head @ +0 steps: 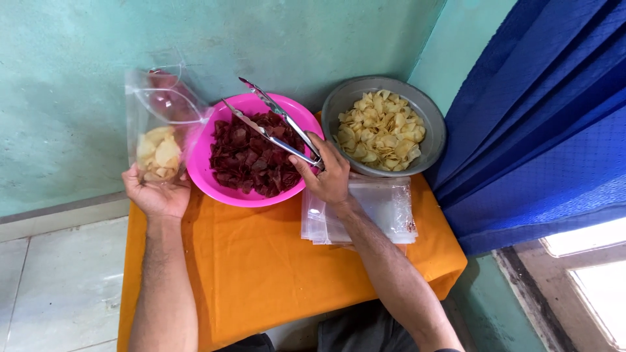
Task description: Packing different types of chips into plastic bags using tongs for manual snack packaging.
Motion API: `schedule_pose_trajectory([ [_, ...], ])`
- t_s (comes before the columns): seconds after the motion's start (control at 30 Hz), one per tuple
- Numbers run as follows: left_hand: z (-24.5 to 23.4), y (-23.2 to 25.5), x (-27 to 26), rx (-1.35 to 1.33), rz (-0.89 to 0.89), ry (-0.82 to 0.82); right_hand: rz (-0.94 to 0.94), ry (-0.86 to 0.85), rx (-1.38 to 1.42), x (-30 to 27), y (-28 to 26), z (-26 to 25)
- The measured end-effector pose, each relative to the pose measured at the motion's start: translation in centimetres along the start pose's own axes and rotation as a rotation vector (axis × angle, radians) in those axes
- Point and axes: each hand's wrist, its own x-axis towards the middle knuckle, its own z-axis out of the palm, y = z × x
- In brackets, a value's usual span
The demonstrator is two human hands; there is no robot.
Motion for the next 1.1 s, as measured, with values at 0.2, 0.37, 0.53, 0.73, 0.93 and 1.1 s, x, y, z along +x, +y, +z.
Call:
schedule_pose_trajectory([
  [0.2,2.0,1.0,-2.7,-0.023,0.062,-0.062,-0.009,0.031,0.000,-0.4,-0.1,-0.1],
  [0.37,-0.7,1.3,-0.8,-0.038,0.082,-0.116,-0.011,0.022,0.009,-0.3,-0.1,-0.2],
  [0.53,-0.8,1.4,-0.8,-0.064,0.070,-0.041,-0.003,0.019,0.030,-0.4,0.0,-0.2],
  [0.73,-1.5,1.4,0.5,0.026,0.026,0.060,-0.005,0.012,0.014,-0.5,0.3,-0.1],
  [0.93,-2.9,0.9,2.3,-0.032,0.010,0.079,0.013,0.008,0.010,-0.4,-0.2,0.0],
  [1.1,-2.0,1.1,1.3,-0.021,0.006,0.116,0.018,0.008,-0.011,-0.5,-0.2,0.0],
])
